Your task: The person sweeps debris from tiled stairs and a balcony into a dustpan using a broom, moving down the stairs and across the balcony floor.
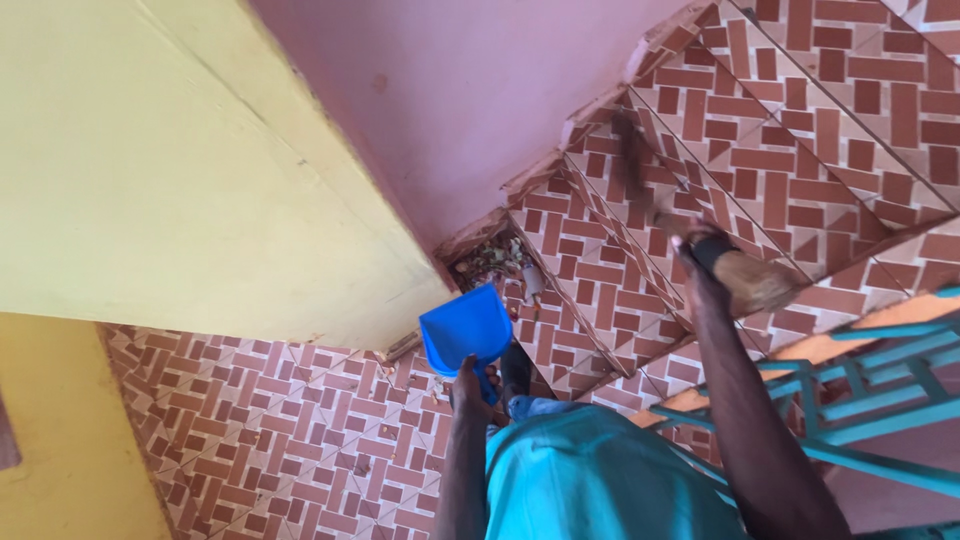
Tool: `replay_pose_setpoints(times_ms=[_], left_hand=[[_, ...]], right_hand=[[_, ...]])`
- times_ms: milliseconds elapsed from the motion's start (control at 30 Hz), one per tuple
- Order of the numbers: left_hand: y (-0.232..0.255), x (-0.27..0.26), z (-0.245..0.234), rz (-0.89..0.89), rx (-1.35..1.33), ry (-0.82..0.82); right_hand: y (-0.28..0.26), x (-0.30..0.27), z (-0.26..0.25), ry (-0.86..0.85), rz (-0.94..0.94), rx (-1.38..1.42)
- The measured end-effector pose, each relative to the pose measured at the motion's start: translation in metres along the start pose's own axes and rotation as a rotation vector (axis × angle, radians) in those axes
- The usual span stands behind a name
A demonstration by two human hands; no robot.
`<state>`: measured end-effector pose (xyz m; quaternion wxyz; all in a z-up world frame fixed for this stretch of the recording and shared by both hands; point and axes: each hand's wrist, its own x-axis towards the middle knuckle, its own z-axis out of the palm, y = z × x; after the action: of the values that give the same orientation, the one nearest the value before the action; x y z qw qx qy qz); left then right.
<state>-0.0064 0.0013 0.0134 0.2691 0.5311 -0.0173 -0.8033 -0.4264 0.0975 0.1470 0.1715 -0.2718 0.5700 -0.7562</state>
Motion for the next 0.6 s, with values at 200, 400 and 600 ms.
replay_pose_setpoints(times_ms=[200,400,600], left_hand=[[0.006,0.0,0.004,-0.011,0.0,0.035],[-0.012,0.016,0.009,-0.025,0.084,0.046],[-0.004,0.008,0.017,-0.012,0.069,-0.018]], right_hand=[[-0.095,0.002,-0.035,-0.028,0.164,0.166],[-0.171,0.013,-0.044,0.0,0.038,0.068],[-0.069,0.036,-0.008,0.401,0.144,0.278]])
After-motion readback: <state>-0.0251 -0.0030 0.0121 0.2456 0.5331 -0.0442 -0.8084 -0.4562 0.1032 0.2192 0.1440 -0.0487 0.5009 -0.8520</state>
